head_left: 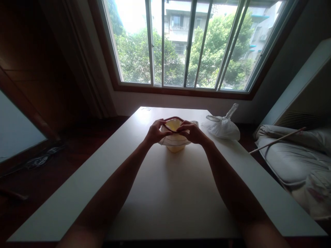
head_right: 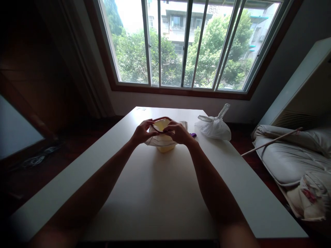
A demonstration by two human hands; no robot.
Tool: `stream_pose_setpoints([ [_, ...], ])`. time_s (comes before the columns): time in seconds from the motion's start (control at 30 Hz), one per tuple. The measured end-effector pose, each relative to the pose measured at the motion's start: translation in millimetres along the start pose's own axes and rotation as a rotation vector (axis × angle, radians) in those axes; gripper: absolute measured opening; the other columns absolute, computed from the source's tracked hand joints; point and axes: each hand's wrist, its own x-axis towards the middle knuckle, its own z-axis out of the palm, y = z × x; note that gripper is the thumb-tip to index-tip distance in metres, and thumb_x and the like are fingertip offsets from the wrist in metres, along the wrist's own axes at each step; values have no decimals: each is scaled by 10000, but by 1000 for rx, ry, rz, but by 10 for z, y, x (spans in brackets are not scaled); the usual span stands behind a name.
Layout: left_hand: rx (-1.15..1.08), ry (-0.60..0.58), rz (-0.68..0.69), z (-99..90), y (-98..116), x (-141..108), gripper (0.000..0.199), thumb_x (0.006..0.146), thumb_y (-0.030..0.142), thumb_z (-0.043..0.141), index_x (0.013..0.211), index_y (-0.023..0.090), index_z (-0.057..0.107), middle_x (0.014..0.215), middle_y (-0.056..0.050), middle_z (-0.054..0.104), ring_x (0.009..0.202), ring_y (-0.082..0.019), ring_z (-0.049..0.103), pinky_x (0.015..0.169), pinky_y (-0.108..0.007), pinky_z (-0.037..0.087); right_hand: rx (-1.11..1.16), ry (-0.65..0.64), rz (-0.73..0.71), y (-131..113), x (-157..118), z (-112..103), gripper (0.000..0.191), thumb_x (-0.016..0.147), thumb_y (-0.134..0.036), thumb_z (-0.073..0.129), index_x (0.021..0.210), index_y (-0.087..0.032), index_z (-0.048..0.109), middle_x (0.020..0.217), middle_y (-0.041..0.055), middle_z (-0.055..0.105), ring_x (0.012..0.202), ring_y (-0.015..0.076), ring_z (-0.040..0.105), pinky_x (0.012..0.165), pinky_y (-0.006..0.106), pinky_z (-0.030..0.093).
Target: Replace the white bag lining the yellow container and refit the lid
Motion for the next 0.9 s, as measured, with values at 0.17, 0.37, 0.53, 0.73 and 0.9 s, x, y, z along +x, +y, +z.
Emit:
stream_pose_setpoints([
  [0.17,-87,2,-57,19,64,-8,734,553,504,902,1141,156,634,1413,-204,517,1285,-346,562,1106,-535,451,-7,6,18,-17,6,2,143,871,-232,688,978,-247,781,1025,69,696,911,192,677,836,335,546],
  [0.37,-237,-67,-139,23,73,13,776,551,470,905,1184,145,594,1511,-229,422,1325,-370,531,1132,-551,420,-12,22,44,-56,4,16,145,869,-243,692,979,-252,786,1025,68,698,888,186,682,810,318,547],
  [0.53,-217,-80,-132,4,84,9,760,581,444,897,1208,139,594,1528,-238,396,1370,-373,483,1148,-546,401,27,23,45,-119,10,5,152,862,-241,694,979,-246,791,1016,71,705,912,192,684,831,321,544],
  [0.73,-148,-132,-138,3,120,-14,817,642,517,853,1317,165,557,1577,-231,328,1441,-392,376,1131,-563,410,42,13,47,-133,12,-13,148,844,-223,709,963,-250,792,992,62,706,916,194,681,826,322,547],
  [0.9,24,-136,-104,14,195,-42,853,719,583,781,1417,182,501,1590,-227,311,1490,-397,275,1166,-579,335,11,16,28,-129,8,-26,156,845,-229,717,980,-243,793,958,59,709,860,183,679,793,313,546],
])
